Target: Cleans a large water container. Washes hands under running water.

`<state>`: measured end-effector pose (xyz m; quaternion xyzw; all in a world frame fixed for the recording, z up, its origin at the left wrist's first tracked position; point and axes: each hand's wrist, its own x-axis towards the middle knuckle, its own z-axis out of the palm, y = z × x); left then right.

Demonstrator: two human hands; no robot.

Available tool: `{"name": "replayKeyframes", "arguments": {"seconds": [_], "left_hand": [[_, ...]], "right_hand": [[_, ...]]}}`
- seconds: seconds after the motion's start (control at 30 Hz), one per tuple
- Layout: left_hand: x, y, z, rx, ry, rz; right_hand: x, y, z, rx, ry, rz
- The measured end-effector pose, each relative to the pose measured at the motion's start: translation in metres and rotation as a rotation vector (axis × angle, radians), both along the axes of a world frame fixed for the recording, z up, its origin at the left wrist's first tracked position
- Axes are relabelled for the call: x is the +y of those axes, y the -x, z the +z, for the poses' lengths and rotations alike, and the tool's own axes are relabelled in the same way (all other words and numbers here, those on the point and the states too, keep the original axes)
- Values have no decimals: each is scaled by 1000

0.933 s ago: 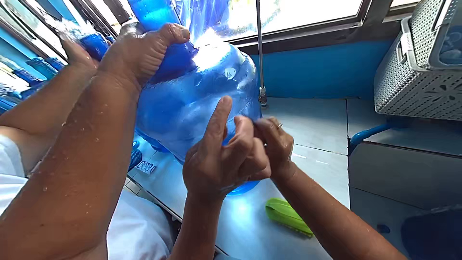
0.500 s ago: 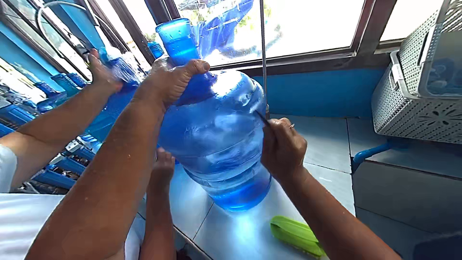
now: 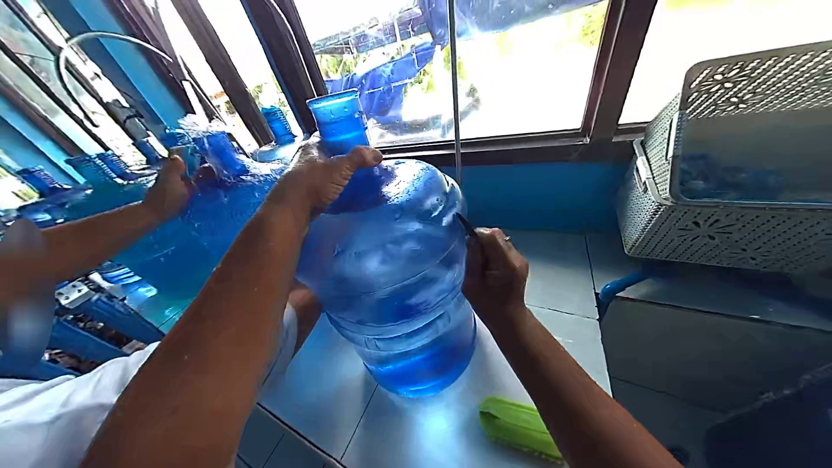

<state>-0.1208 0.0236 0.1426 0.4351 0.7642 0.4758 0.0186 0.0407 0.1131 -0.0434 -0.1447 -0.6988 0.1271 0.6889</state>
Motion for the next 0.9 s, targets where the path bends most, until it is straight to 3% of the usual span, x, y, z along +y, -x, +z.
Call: {"name": "replayKeyframes", "arguments": {"seconds": [0.13, 0.23, 0.37, 0.9], "left_hand": [[2, 4, 0, 51, -15, -24], [3, 1, -1, 42, -15, 0], [5, -2, -1, 50, -15, 36], [5, -22, -1, 127, -4, 134]], "right_hand": [[-10, 10, -13, 29, -98, 42], [6, 13, -14, 70, -6, 50], [9, 15, -21, 115, -81, 146], [14, 8, -10, 106, -34, 267]]}}
